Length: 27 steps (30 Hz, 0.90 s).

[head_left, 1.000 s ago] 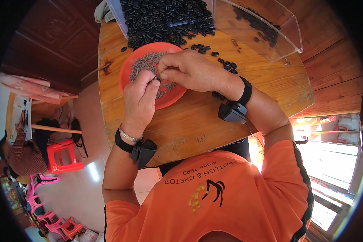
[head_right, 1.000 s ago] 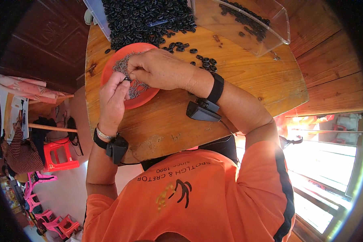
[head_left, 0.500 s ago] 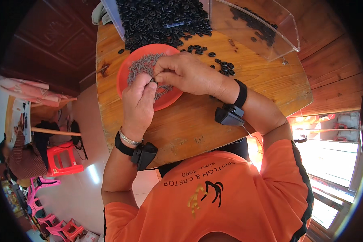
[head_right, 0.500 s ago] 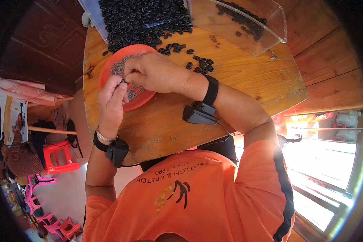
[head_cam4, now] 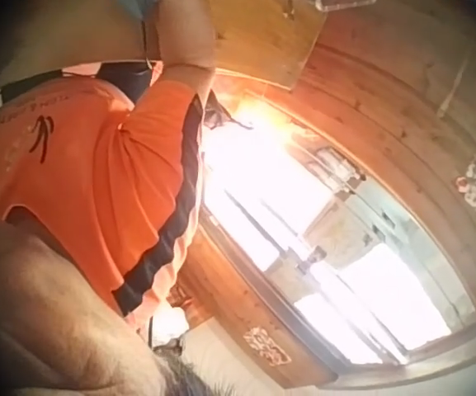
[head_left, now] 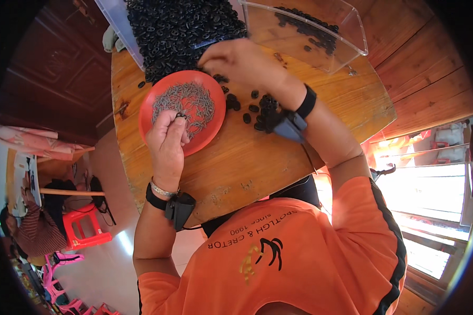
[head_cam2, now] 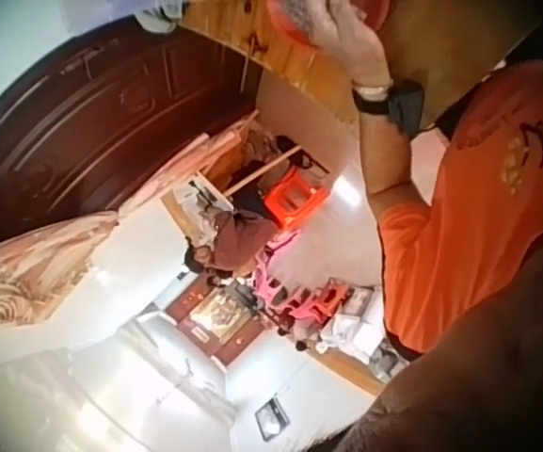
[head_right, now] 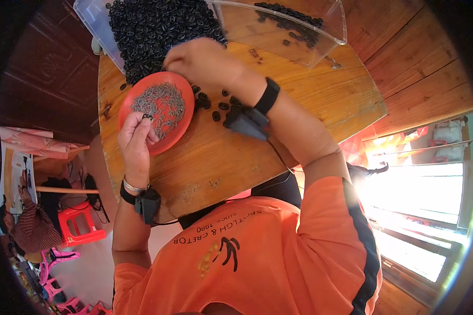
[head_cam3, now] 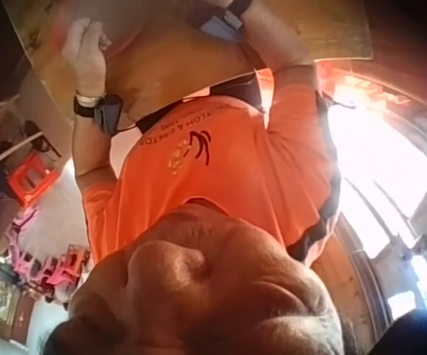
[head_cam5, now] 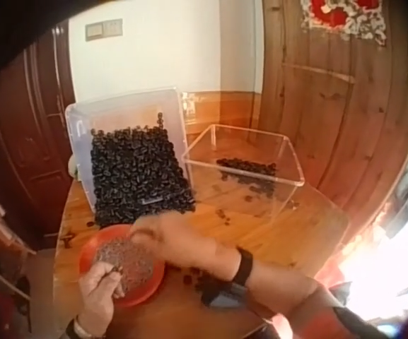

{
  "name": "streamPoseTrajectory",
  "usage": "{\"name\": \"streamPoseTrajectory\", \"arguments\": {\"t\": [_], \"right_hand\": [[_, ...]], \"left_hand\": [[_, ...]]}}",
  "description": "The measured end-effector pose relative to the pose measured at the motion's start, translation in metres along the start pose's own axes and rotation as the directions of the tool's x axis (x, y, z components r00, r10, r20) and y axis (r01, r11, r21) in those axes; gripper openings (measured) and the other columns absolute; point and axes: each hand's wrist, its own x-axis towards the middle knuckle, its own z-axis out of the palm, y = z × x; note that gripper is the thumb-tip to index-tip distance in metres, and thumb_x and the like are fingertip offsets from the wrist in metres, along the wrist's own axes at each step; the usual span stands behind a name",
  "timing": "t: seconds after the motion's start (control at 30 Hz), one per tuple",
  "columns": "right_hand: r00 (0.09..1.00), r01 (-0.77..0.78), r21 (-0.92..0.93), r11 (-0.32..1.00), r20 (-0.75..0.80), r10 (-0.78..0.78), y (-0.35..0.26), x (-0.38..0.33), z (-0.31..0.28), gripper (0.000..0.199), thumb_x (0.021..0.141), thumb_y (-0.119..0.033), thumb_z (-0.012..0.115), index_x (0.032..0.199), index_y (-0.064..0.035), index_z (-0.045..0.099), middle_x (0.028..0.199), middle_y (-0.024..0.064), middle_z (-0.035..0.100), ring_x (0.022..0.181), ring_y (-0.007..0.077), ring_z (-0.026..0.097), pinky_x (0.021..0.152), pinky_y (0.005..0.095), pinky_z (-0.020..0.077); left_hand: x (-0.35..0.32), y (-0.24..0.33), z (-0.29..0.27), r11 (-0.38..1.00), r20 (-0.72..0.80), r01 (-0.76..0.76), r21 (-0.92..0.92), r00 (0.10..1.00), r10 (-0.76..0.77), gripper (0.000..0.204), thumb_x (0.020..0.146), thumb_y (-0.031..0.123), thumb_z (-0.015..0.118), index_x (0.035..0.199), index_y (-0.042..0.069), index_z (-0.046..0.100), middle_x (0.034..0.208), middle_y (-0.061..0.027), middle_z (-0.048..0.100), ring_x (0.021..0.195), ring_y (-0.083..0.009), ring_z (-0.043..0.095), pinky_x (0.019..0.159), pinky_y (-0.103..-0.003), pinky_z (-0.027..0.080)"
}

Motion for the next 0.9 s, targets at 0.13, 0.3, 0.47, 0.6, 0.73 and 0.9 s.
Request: {"name": "streamPoseTrajectory", "arguments": {"t": [0.13, 0.3, 0.47, 0.6, 0.73, 0.9], "right_hand": [[0.987, -0.157, -0.322, 0.934, -0.008, 0.163, 0.047, -0.005, -0.010, 0.019, 0.084, -0.018, 0.061, 0.097, -0.0060, 0.068, 0.087, 0.0113, 0.067, 0.076, 0.0260, 0.064, 0.069, 0.0339, 0.0505], [0.992, -0.025, -0.446, 0.895, 0.103, 0.078, 0.063, -0.009, 0.009, 0.021, 0.080, -0.015, 0.060, 0.098, -0.0073, 0.068, 0.093, 0.0123, 0.064, 0.086, 0.0301, 0.062, 0.077, 0.0381, 0.0490], [0.985, 0.019, -0.470, 0.883, 0.158, 0.063, 0.075, -0.007, 0.012, 0.018, 0.076, -0.013, 0.060, 0.092, -0.0064, 0.067, 0.092, 0.0122, 0.063, 0.090, 0.0308, 0.060, 0.080, 0.0399, 0.0471], [0.955, -0.116, -0.461, 0.880, 0.193, 0.227, 0.068, -0.002, 0.009, 0.015, 0.076, -0.013, 0.062, 0.089, -0.0062, 0.064, 0.090, 0.0127, 0.063, 0.085, 0.0295, 0.061, 0.075, 0.0385, 0.0475], [0.950, -0.252, -0.250, 0.935, 0.121, 0.288, 0.053, -0.001, 0.003, 0.014, 0.079, -0.011, 0.064, 0.092, -0.0050, 0.062, 0.086, 0.0086, 0.065, 0.075, 0.0221, 0.063, 0.069, 0.0309, 0.0482], [0.954, -0.300, 0.639, 0.708, 0.187, 0.236, 0.044, 0.003, 0.006, 0.014, 0.085, -0.011, 0.064, 0.097, -0.0038, 0.061, 0.087, 0.0028, 0.066, 0.075, 0.0133, 0.063, 0.068, 0.0259, 0.0498]], "left_hand": [[0.005, -0.005, -0.005, 0.997, 0.013, 0.010, -0.072, 1.000, -0.009, 0.012, 0.090, 0.011, 0.051, 0.084, 0.002, 0.055, 0.062, 0.0015, 0.049, 0.056, -0.0048, 0.046, 0.050, -0.021, 0.036], [0.003, -0.004, -0.005, 1.000, 0.016, 0.005, -0.030, 1.000, -0.005, 0.012, 0.090, 0.011, 0.051, 0.083, 0.003, 0.054, 0.061, 0.0018, 0.049, 0.055, -0.0047, 0.045, 0.050, -0.021, 0.035], [0.003, -0.004, -0.006, 1.000, 0.027, -0.001, -0.027, 1.000, 0.002, 0.012, 0.090, 0.011, 0.051, 0.083, 0.003, 0.054, 0.061, 0.0019, 0.049, 0.055, -0.0048, 0.046, 0.051, -0.020, 0.035], [0.003, -0.005, -0.008, 1.000, 0.054, 0.003, 0.019, 0.999, -0.004, 0.013, 0.092, 0.014, 0.048, 0.088, 0.004, 0.056, 0.065, 0.0018, 0.052, 0.058, -0.0056, 0.049, 0.054, -0.019, 0.038], [0.003, -0.002, -0.008, 1.000, 0.033, 0.008, -0.029, 0.999, -0.007, 0.014, 0.092, 0.014, 0.048, 0.086, 0.004, 0.056, 0.065, 0.0016, 0.052, 0.058, -0.0060, 0.049, 0.054, -0.020, 0.038], [0.003, -0.001, -0.009, 0.989, 0.016, 0.050, -0.137, 0.999, -0.048, 0.014, 0.091, 0.016, 0.048, 0.086, 0.004, 0.056, 0.066, 0.0007, 0.052, 0.057, -0.0074, 0.050, 0.053, -0.020, 0.039]]}}
